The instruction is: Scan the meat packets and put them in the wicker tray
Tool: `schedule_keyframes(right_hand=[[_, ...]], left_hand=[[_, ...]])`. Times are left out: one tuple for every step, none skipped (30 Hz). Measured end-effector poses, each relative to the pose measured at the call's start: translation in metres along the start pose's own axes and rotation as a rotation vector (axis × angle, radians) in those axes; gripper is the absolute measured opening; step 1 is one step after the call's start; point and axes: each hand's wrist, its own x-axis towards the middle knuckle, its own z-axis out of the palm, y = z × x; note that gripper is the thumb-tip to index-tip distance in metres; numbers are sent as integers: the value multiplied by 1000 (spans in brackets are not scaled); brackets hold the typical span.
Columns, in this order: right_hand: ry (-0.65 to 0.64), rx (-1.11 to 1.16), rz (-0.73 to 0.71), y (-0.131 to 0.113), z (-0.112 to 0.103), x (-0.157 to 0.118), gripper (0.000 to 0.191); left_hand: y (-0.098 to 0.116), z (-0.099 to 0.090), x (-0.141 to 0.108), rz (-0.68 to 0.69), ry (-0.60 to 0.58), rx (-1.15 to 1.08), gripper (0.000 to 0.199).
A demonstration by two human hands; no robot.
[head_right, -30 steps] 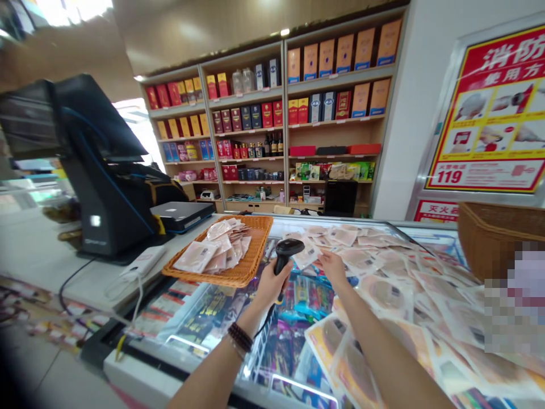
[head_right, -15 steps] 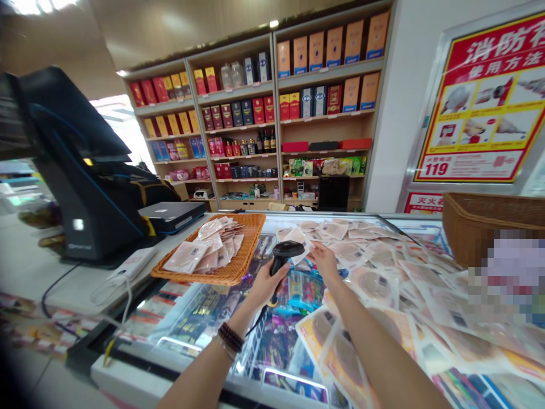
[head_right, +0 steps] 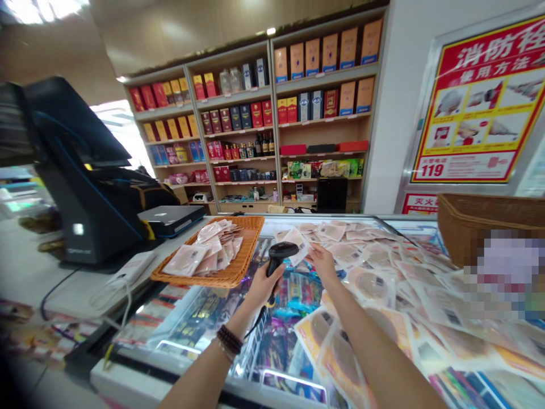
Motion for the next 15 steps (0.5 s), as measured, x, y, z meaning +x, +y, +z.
schedule_keyframes(right_hand=[[7, 4, 14, 1, -1, 1, 47], [15, 8, 29, 2, -1, 1, 45], [28, 9, 43, 2, -1, 2, 41], [46, 8, 56, 3, -1, 2, 37], [69, 3, 69, 4, -1, 3, 31], [94, -6, 83, 5, -1, 3, 26], [117, -18, 100, 7, -1, 4, 21], [143, -33, 117, 8, -1, 4, 17], [169, -48, 131, 10, 0, 5, 15], [195, -60, 145, 11, 0, 6, 14], [221, -67, 157, 12, 1, 8, 14], [243, -69, 166, 11, 2, 9, 14], [255, -67, 172, 10, 3, 11, 15], [258, -61, 176, 8, 6, 14, 15], [256, -51, 175, 4, 10, 17, 16]], left_hand=[[1, 0, 0, -1, 5, 1, 64], [2, -1, 0, 0, 9, 3, 64], [3, -1, 0, 1, 12, 4, 64], [4, -1, -1, 1, 11, 4, 65], [5, -1, -1, 1, 11, 4, 65], [5, -1, -1, 1, 12, 2, 65], [6, -1, -1, 0, 14, -2, 66], [8, -1, -1, 0, 15, -9, 66], [9, -1, -1, 4, 18, -19, 66], [12, -1, -1, 11, 22, -35, 66], [16, -2, 0, 22, 29, -55, 66], [21, -4, 0, 37, 38, -74, 66], [26, -7, 0, 54, 48, -88, 66], [33, -12, 0, 70, 59, -93, 66], [40, -17, -1, 85, 75, -90, 66]])
